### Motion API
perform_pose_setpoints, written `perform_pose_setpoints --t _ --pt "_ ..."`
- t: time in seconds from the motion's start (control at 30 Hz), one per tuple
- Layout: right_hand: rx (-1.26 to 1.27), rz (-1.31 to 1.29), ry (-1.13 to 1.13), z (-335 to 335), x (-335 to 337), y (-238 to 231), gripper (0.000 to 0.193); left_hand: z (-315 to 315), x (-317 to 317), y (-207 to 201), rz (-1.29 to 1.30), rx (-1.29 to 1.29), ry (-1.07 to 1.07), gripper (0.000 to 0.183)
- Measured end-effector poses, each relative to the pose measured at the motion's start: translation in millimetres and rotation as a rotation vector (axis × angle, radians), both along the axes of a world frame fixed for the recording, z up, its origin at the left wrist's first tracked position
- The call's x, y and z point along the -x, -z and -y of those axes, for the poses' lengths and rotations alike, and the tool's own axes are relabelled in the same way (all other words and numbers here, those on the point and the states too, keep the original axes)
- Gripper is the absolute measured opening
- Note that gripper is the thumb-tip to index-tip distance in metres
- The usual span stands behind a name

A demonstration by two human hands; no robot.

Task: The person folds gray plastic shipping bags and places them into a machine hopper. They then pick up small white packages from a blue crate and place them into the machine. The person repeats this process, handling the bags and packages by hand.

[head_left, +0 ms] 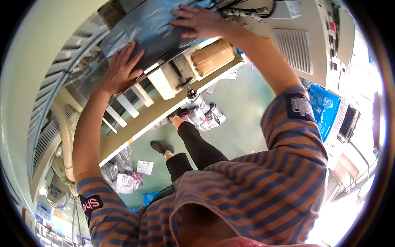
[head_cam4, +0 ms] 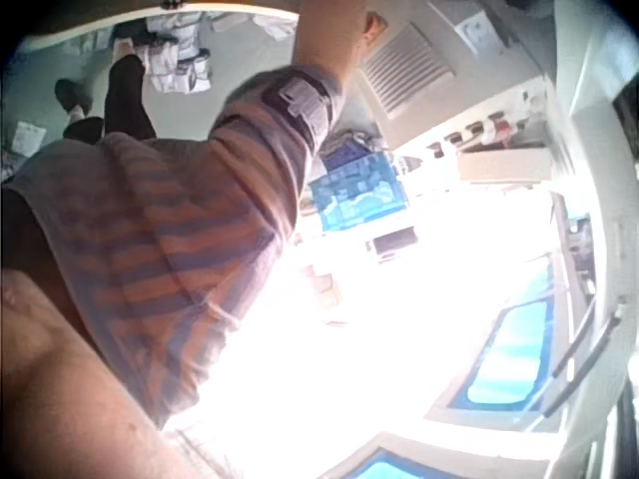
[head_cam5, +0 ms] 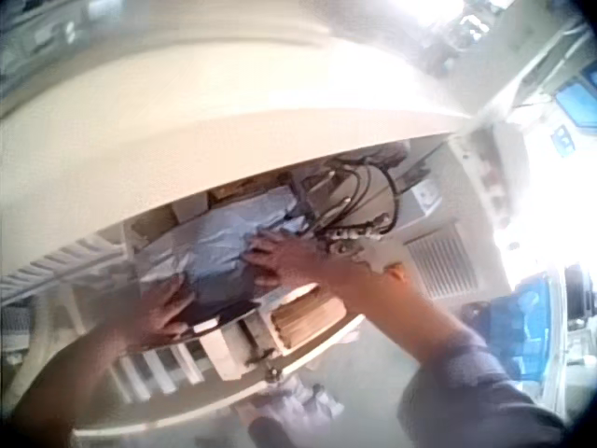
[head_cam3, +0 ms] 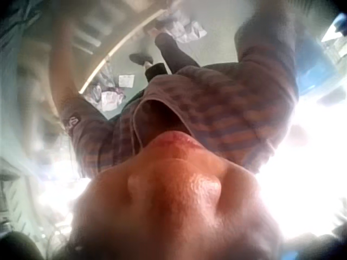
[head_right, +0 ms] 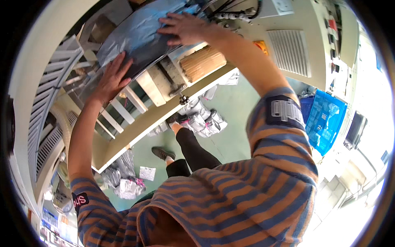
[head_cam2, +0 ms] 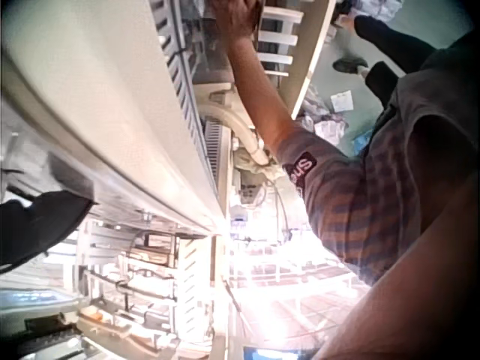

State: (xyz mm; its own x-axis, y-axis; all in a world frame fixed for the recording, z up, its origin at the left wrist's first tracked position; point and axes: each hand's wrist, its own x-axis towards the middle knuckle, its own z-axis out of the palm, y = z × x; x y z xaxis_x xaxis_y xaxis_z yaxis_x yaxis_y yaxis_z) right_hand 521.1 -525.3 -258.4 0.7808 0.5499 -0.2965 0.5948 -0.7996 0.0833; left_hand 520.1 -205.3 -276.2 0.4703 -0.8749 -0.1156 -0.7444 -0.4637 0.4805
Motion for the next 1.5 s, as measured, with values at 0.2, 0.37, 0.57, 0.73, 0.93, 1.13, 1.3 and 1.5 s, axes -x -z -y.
perform_pose_setpoints --t 0.2,0.37,0.57,0.73,0.93,1.13,1.3,1.5 --pt "-0.074 0.082 -0.093 -4 10 16 0.046 -57 -4 34 0.229 -0.47 0.428 0.05" --pt "-0.669 0.363 -0.385 46 -12 135 0.048 -114 -11 61 -0.078 -0.437 -0.195 0.036" --pt "-0.516 0.352 0.53 7 177 -46 0.03 -153 77 -36 -0.24 0.349 -0.892 0.032" --pt "-0.685 0.004 0.898 -16 348 -14 0.024 -158 259 -65 0.019 0.224 -1.0 0.019" --pt "-0.66 -0.592 0.828 -158 509 -1 0.021 -198 547 -34 -0.418 0.047 -0.964 0.019" --pt "-0.771 -0.965 0.607 -288 546 11 0.021 -263 741 -25 -0.692 -0.189 -1.557 0.021" --pt "-0.482 -0.747 0.319 -310 566 45 0.03 -332 822 73 -0.642 -0.452 -1.859 0.028" --pt "0.099 -0.554 0.135 -274 631 86 0.058 -450 776 255 -0.348 -0.695 -1.901 0.035"
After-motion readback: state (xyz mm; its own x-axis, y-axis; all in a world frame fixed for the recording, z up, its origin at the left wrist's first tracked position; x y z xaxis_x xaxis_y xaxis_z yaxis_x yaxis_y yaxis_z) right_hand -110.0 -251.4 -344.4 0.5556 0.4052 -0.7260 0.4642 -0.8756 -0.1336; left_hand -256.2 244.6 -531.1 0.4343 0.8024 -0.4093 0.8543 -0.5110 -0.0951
